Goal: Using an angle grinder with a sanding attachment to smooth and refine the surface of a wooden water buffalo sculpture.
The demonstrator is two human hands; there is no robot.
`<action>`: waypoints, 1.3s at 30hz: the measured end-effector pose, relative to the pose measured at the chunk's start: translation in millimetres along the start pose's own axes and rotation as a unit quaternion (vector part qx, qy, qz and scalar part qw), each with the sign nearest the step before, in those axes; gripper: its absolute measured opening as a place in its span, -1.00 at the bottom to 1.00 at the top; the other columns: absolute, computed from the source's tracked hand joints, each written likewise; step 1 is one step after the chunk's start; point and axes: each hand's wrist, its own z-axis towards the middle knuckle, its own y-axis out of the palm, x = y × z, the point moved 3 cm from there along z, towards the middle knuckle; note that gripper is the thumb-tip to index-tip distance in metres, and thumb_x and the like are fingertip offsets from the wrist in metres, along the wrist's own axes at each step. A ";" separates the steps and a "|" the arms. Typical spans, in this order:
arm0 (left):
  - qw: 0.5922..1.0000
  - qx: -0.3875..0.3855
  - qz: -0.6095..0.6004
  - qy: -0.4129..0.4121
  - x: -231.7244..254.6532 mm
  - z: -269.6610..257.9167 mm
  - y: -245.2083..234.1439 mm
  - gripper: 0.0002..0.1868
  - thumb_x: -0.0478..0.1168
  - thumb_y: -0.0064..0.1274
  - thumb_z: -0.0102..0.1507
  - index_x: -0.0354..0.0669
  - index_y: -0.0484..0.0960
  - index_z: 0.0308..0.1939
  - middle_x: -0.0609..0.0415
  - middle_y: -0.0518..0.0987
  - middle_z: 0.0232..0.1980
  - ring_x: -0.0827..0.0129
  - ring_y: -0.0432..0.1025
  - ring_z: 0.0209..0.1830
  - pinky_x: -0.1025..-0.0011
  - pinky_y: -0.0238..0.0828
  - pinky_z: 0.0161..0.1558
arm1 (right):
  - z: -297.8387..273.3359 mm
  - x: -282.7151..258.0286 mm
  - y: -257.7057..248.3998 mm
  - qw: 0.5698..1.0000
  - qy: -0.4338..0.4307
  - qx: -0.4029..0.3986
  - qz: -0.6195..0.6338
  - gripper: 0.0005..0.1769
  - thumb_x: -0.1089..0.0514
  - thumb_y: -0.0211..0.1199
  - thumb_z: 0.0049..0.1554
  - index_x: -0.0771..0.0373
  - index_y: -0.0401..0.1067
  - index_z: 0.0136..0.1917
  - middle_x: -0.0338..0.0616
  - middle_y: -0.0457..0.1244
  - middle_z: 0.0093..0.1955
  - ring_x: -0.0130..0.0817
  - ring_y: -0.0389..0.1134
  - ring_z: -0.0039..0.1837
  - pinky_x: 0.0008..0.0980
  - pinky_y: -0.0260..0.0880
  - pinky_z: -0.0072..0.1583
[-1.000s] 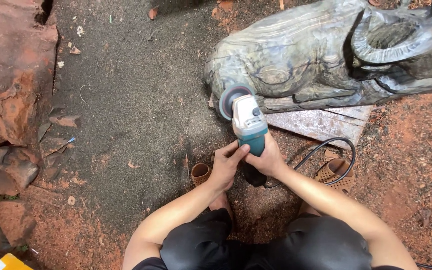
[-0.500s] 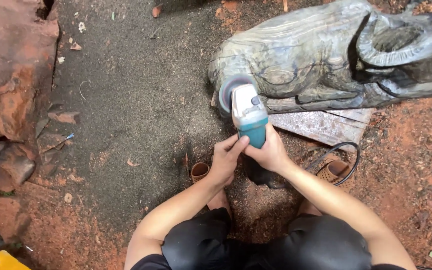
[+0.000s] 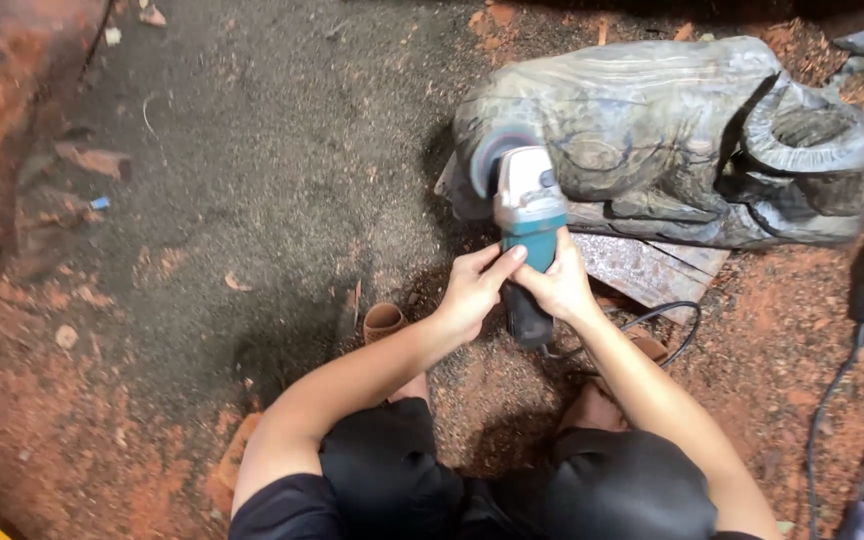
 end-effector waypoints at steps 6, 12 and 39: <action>0.999 -0.014 0.030 -0.010 -29.8 -10.1 -8.9 -0.66 0.14 0.26 0.24 -0.02 0.75 -0.24 0.09 0.62 -0.41 0.46 0.47 -0.32 0.31 0.47 -0.42 | -11.9 30.9 -2.5 0.999 -0.012 -0.028 -0.038 -0.41 0.03 0.49 0.00 0.29 0.36 0.21 0.11 0.32 -0.05 -0.10 0.36 0.07 0.03 0.36 0.04; 0.998 -0.037 0.029 0.031 -52.0 1.5 -8.1 -0.75 0.06 0.25 0.24 0.00 0.73 -0.29 0.17 0.60 -0.42 0.55 0.45 -0.31 0.49 0.39 -0.43 | -19.0 46.9 3.1 0.996 -0.074 0.008 -0.048 -0.39 0.03 0.50 0.01 0.26 0.34 0.22 0.15 0.33 -0.02 -0.11 0.36 0.08 0.06 0.36 0.05; 0.993 -0.090 -0.074 -0.002 -66.8 22.2 -6.8 -0.62 -0.12 0.46 0.11 -0.30 0.73 -0.15 -0.06 0.70 -0.30 0.46 0.52 -0.20 0.32 0.53 -0.17 | -16.1 -3.6 -4.4 0.985 0.014 0.000 -0.173 -0.25 0.23 0.44 -0.18 0.23 0.22 0.25 0.28 0.27 0.03 0.29 0.37 0.16 0.27 0.32 0.17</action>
